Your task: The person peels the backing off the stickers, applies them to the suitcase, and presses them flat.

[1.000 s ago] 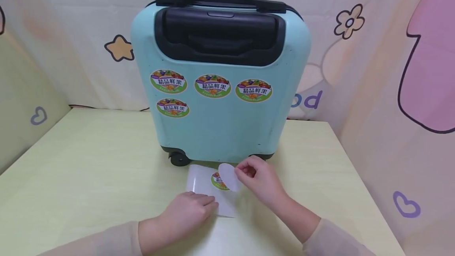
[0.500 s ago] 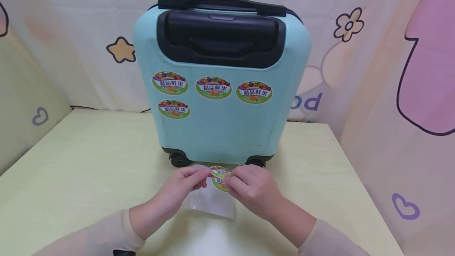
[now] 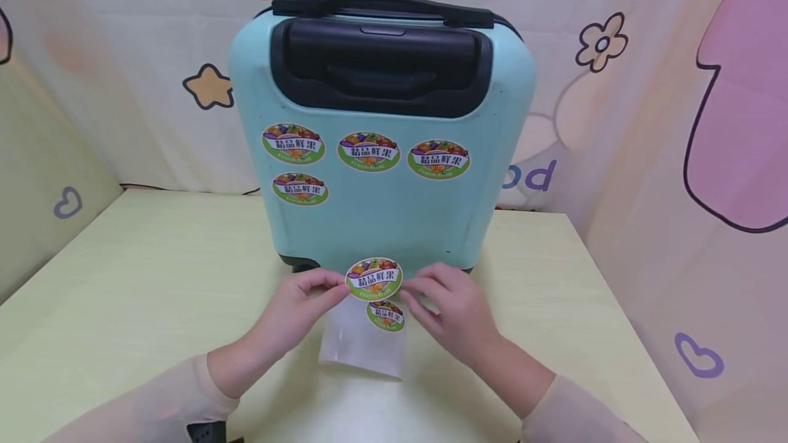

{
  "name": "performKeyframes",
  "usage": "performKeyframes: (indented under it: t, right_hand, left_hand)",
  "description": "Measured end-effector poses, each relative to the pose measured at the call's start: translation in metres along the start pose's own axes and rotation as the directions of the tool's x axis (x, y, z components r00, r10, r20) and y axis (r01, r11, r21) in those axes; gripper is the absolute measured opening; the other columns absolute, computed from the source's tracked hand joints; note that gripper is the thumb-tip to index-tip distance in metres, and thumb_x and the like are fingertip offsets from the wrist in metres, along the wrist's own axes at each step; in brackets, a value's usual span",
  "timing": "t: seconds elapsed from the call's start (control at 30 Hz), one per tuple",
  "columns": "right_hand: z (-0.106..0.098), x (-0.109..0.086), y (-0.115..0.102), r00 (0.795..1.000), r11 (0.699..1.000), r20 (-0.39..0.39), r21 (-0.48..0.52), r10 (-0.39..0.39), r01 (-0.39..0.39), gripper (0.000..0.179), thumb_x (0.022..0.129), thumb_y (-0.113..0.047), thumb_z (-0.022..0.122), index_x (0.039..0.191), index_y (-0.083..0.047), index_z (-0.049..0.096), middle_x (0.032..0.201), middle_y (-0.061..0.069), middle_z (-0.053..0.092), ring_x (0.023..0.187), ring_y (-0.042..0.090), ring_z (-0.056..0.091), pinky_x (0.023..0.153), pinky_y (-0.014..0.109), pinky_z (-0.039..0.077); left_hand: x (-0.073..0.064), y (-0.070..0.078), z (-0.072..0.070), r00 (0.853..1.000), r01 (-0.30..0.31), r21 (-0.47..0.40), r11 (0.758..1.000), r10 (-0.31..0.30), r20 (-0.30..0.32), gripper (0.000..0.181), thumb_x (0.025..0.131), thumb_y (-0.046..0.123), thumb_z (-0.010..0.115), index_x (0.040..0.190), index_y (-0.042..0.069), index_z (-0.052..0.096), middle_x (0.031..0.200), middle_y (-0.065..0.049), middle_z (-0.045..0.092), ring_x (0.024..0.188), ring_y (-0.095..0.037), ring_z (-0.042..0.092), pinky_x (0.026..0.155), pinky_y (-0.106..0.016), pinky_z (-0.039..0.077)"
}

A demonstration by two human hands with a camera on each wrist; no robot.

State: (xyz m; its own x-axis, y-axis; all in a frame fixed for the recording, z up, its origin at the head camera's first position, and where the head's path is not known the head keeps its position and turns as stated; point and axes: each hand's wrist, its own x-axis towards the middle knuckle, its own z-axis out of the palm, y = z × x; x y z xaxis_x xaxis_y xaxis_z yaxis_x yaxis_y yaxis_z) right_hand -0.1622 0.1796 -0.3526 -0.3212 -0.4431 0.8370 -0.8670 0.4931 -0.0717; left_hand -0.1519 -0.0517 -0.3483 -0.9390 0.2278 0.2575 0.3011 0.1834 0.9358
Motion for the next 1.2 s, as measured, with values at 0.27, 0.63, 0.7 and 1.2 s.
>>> performKeyframes:
  t: [0.27,0.63,0.7,1.2]
  right_hand:
    - [-0.005,0.005,0.001,0.711,0.687,0.323,0.203,0.625,-0.697,0.016,0.085,-0.008,0.067,0.100,-0.004,0.069,0.089,0.001,0.061,0.076,0.012,0.059,0.066,0.024,0.050]
    - [-0.004,0.015,-0.006,0.689,0.634,0.330,0.272,0.645,-0.724,0.004,0.084,-0.006,0.067,0.086,-0.002,0.066,0.082,0.003,0.060,0.070,0.013,0.056,0.062,0.023,0.048]
    - [-0.004,0.017,-0.007,0.712,0.662,0.316,0.267,0.627,-0.701,0.002,0.084,-0.004,0.067,0.085,-0.003,0.065,0.080,0.002,0.059,0.070,0.013,0.055,0.062,0.023,0.048]
    - [-0.006,0.029,-0.004,0.908,0.859,0.148,0.295,0.392,-0.419,0.015,0.080,0.008,0.065,0.083,-0.006,0.062,0.074,-0.003,0.054,0.066,0.010,0.051,0.057,0.019,0.045]
  left_hand:
    - [0.001,-0.001,-0.005,0.999,-0.035,0.051,0.998,0.034,0.015,0.009,0.085,0.007,0.065,0.089,0.001,0.071,0.083,-0.003,0.066,0.080,-0.014,0.057,0.074,-0.027,0.047]
    - [0.008,0.001,-0.012,0.988,-0.151,0.168,0.974,0.155,-0.012,0.005,0.082,0.005,0.068,0.085,0.006,0.072,0.079,0.003,0.065,0.075,-0.010,0.057,0.069,-0.027,0.048]
    - [0.010,0.001,-0.013,0.976,-0.207,0.214,0.955,0.215,-0.017,0.005,0.081,0.004,0.069,0.084,0.006,0.073,0.078,0.003,0.066,0.074,-0.009,0.058,0.068,-0.027,0.049]
    - [0.025,0.007,-0.044,0.725,-0.404,0.700,0.589,0.673,-0.148,0.012,0.077,0.011,0.071,0.088,0.006,0.071,0.092,-0.006,0.064,0.091,-0.028,0.056,0.088,-0.050,0.036]
